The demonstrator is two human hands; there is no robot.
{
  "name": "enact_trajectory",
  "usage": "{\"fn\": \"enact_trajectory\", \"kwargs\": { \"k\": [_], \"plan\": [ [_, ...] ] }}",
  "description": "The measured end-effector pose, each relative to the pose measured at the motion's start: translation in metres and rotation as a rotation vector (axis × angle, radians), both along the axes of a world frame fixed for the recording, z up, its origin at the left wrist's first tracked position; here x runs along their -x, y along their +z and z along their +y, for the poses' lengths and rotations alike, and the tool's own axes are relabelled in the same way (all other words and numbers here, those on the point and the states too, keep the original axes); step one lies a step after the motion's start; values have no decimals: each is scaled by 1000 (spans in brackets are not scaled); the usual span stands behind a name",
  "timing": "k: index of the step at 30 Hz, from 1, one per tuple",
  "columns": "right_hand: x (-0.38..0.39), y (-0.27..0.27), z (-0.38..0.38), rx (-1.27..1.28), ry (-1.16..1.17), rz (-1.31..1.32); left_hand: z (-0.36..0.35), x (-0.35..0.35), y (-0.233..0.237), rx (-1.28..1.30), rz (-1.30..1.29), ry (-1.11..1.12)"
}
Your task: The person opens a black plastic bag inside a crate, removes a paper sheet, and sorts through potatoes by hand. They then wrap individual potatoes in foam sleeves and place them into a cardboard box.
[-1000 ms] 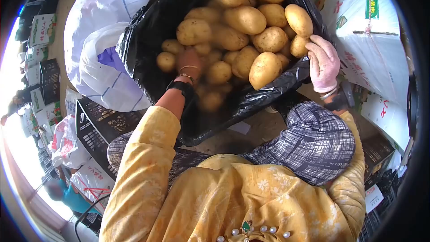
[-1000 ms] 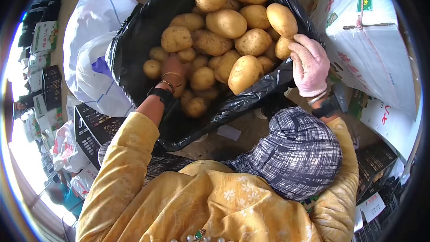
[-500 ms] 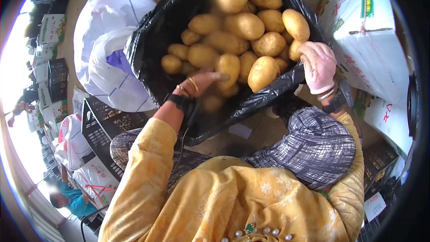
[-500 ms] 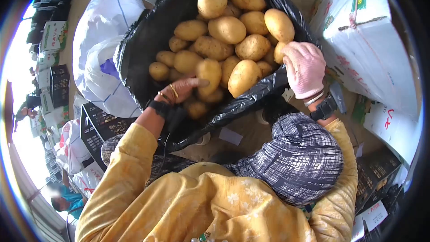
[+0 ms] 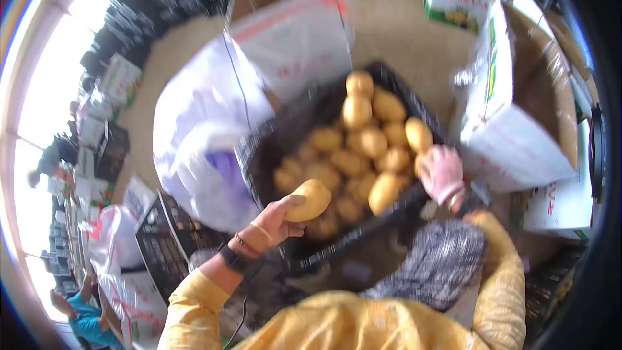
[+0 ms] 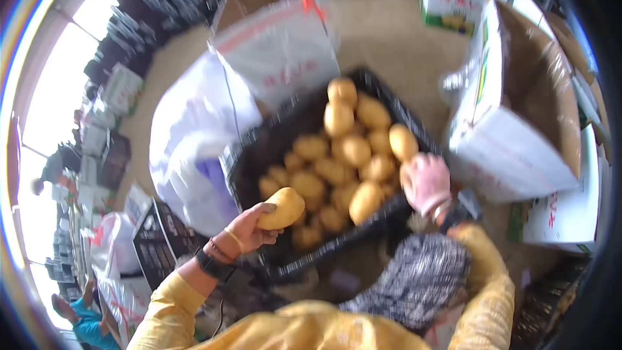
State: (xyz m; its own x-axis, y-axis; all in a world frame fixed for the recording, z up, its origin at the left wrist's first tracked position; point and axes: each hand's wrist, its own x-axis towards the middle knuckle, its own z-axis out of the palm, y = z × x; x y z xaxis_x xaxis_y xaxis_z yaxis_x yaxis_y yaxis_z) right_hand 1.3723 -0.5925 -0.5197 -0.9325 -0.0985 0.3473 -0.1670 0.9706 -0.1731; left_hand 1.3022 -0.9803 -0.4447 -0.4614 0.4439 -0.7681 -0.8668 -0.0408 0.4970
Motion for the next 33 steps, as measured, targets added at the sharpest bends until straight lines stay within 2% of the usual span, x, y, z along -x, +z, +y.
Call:
{"fn": "enact_trajectory", "kwargs": {
  "k": [1,3,5,7,10,11,13,15,16,17,19,20,21,23,24,26,30,33],
  "plan": [
    [-1,7,-2,28,-12,-6,6,16,27,-69,62,4],
    [-2,10,-2,66,-30,24,26,78,84,-310,390,220],
    [-4,10,0,68,-38,17,50,123,147,-461,656,292],
    [-2,13,-2,69,-26,11,59,150,167,-451,573,307],
    [-1,8,0,36,-13,57,75,145,115,-312,852,-104],
    [0,8,-1,50,-15,57,88,133,95,-162,828,-93],
    [2,13,-1,76,-11,13,99,135,41,258,1202,-469],
    [3,10,1,94,-15,33,130,137,-9,585,1290,-403],
    [4,11,2,101,-9,33,147,148,-21,602,1368,-389],
    [5,11,3,109,-4,32,160,155,-33,805,1514,-407],
    [7,15,6,95,-8,-6,202,181,-46,862,1680,-306],
    [7,14,7,83,2,-32,220,195,-43,812,1717,-381],
    [8,10,8,109,17,10,240,189,-22,797,1609,-527],
    [9,8,10,114,33,17,262,217,-59,1102,1594,-987],
    [10,7,11,109,31,-1,264,209,-65,1087,1582,-990],
    [10,6,11,170,20,26,261,185,-75,1188,1930,-697],
    [12,12,9,307,-116,-42,217,138,-66,1271,1982,-761],
    [46,38,2,23,-241,-283,159,104,-73,1301,1933,-759]
  ]
}}
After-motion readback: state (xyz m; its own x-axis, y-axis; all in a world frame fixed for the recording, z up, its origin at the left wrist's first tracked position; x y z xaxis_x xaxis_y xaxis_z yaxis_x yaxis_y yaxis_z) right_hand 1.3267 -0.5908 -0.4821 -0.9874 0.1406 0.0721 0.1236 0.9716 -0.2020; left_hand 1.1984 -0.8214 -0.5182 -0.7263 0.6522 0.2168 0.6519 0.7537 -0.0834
